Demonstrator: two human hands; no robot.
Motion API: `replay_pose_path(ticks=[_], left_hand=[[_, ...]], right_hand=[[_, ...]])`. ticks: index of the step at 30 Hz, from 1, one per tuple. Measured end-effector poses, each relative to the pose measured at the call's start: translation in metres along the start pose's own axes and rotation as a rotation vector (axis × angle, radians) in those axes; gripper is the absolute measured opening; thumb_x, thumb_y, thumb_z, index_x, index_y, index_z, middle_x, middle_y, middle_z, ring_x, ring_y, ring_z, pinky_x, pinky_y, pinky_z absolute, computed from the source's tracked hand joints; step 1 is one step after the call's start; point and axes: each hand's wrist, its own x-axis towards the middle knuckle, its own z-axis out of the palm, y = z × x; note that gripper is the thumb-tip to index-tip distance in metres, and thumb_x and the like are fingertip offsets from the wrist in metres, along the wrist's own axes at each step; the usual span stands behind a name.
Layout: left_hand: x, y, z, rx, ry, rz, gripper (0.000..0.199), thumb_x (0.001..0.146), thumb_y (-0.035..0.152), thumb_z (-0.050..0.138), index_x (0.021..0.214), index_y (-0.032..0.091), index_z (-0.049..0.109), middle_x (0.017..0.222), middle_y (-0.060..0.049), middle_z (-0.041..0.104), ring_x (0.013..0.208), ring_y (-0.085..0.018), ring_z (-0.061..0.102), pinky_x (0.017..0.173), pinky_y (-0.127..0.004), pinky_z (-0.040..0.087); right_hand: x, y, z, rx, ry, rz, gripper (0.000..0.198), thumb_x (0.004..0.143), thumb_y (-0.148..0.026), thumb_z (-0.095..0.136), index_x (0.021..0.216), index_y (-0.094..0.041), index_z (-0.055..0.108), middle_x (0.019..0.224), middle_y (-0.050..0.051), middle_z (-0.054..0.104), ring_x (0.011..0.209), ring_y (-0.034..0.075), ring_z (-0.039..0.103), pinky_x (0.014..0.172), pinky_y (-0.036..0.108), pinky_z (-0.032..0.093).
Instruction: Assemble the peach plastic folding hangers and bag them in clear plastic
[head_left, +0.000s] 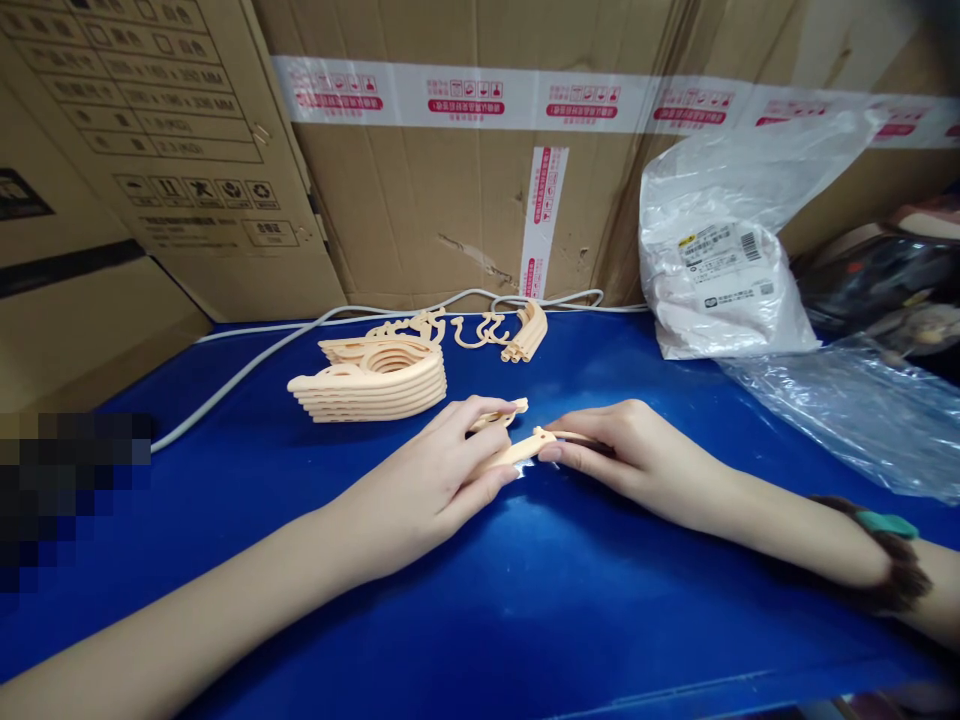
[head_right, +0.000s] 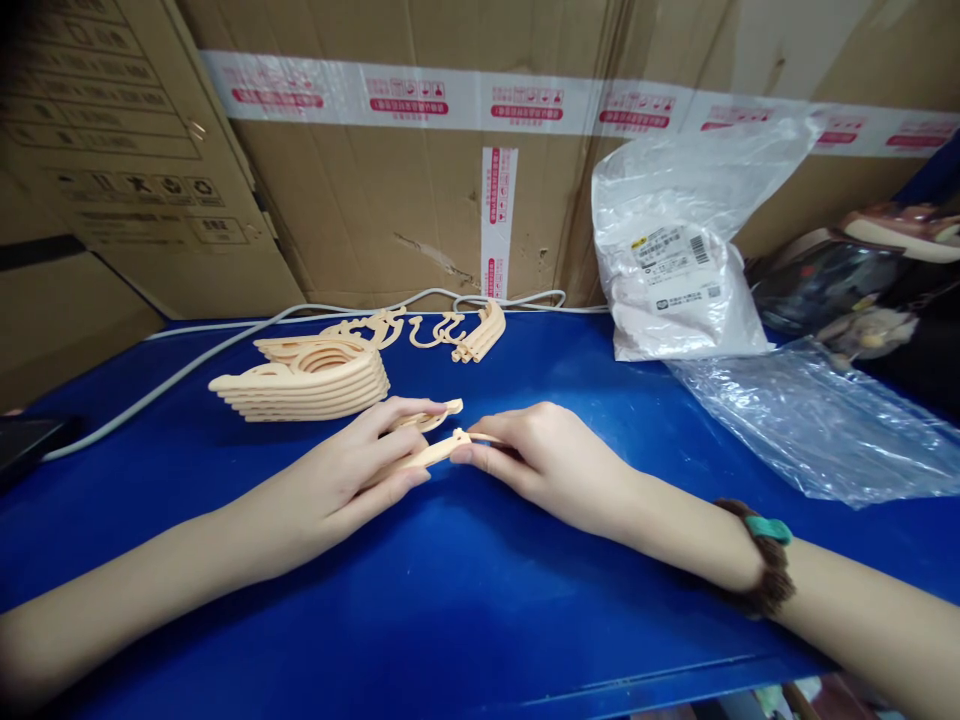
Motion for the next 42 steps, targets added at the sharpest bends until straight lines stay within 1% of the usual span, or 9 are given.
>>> replay_pose_path(ticks=[5, 10, 12, 15, 21, 26, 30, 36, 42], left_hand=[[0.0004, 0.0004, 0.0012, 0.019, 0.002, -0.009, 0.03, 0.103, 0.033, 0.036, 0.124, 0.021, 0.054, 0.146, -0.007, 0.041, 0.136, -0.018, 0.037, 0.114, -0.032, 0.031], [-0.0006, 0.0002, 0.0004, 0.027, -0.002, -0.011, 0.031, 0.104, 0.034, 0.035, 0.127, 0.022, 0.053, 0.146, -0.006, 0.041, 0.135, -0.017, 0.037, 0.113, -0.032, 0.031], [-0.0019, -0.0001, 0.0001, 0.025, -0.005, -0.013, 0.032, 0.104, 0.034, 0.034, 0.128, 0.022, 0.052, 0.146, -0.006, 0.041, 0.135, -0.017, 0.038, 0.113, -0.032, 0.031], [-0.0036, -0.0001, -0.0004, 0.024, -0.006, -0.012, 0.033, 0.104, 0.035, 0.034, 0.128, 0.021, 0.052, 0.146, -0.007, 0.04, 0.136, -0.018, 0.037, 0.114, -0.033, 0.03], [-0.0022, 0.0014, -0.0023, 0.016, -0.013, -0.01, 0.029, 0.103, 0.033, 0.036, 0.115, 0.022, 0.06, 0.146, -0.006, 0.041, 0.133, -0.022, 0.041, 0.113, -0.037, 0.033], [-0.0022, 0.0022, -0.0037, 0.012, -0.023, -0.004, 0.03, 0.103, 0.033, 0.037, 0.119, 0.023, 0.059, 0.146, -0.006, 0.042, 0.135, -0.022, 0.04, 0.115, -0.038, 0.033], [-0.0027, 0.0032, -0.0052, -0.002, -0.017, 0.0, 0.027, 0.102, 0.032, 0.039, 0.117, 0.024, 0.061, 0.146, -0.005, 0.044, 0.135, -0.023, 0.04, 0.114, -0.039, 0.033], [-0.0032, 0.0059, -0.0078, -0.009, -0.068, -0.015, 0.027, 0.103, 0.031, 0.036, 0.114, 0.024, 0.06, 0.147, -0.006, 0.042, 0.136, -0.02, 0.038, 0.114, -0.036, 0.033], [-0.0038, 0.0048, -0.0067, -0.009, -0.067, -0.006, 0.025, 0.103, 0.031, 0.037, 0.107, 0.022, 0.061, 0.147, -0.004, 0.042, 0.136, -0.02, 0.038, 0.114, -0.036, 0.034]], right_hand=[[-0.001, 0.0001, 0.0012, -0.003, 0.026, 0.048, 0.04, 0.098, -0.045, 0.046, 0.086, -0.017, 0.071, 0.068, 0.0, 0.066, 0.057, 0.011, 0.051, 0.056, 0.024, 0.034], [-0.002, 0.0019, 0.0018, -0.004, 0.022, -0.007, 0.035, 0.099, -0.041, 0.046, 0.092, -0.018, 0.071, 0.082, 0.002, 0.072, 0.069, 0.014, 0.061, 0.063, 0.024, 0.039], [-0.0028, 0.0026, 0.002, -0.081, 0.035, -0.056, 0.034, 0.1, -0.038, 0.044, 0.094, -0.017, 0.07, 0.085, 0.004, 0.072, 0.072, 0.015, 0.063, 0.065, 0.024, 0.04], [-0.0047, 0.0031, 0.0023, -0.205, 0.061, -0.109, 0.036, 0.101, -0.037, 0.041, 0.098, -0.015, 0.069, 0.078, 0.005, 0.067, 0.067, 0.015, 0.061, 0.062, 0.025, 0.04], [-0.0078, 0.003, 0.0034, -0.398, 0.091, -0.152, 0.041, 0.103, -0.038, 0.035, 0.101, -0.015, 0.069, 0.073, 0.003, 0.063, 0.061, 0.014, 0.061, 0.056, 0.025, 0.038], [-0.0082, 0.0028, 0.0022, -0.546, 0.146, -0.221, 0.041, 0.103, -0.037, 0.035, 0.1, -0.017, 0.07, 0.069, 0.002, 0.062, 0.055, 0.011, 0.057, 0.051, 0.026, 0.032], [-0.0075, 0.0035, 0.0008, -0.569, 0.174, -0.283, 0.039, 0.103, -0.035, 0.037, 0.098, -0.016, 0.071, 0.065, 0.001, 0.059, 0.052, 0.011, 0.054, 0.05, 0.027, 0.03], [-0.007, 0.0049, 0.0013, -0.571, 0.177, -0.304, 0.039, 0.102, -0.035, 0.038, 0.096, -0.016, 0.071, 0.065, 0.0, 0.058, 0.052, 0.01, 0.053, 0.05, 0.027, 0.029], [-0.0067, 0.0052, 0.0012, -0.594, 0.206, -0.354, 0.044, 0.103, -0.034, 0.035, 0.079, -0.016, 0.069, 0.062, 0.0, 0.056, 0.049, 0.01, 0.048, 0.049, 0.027, 0.028]])
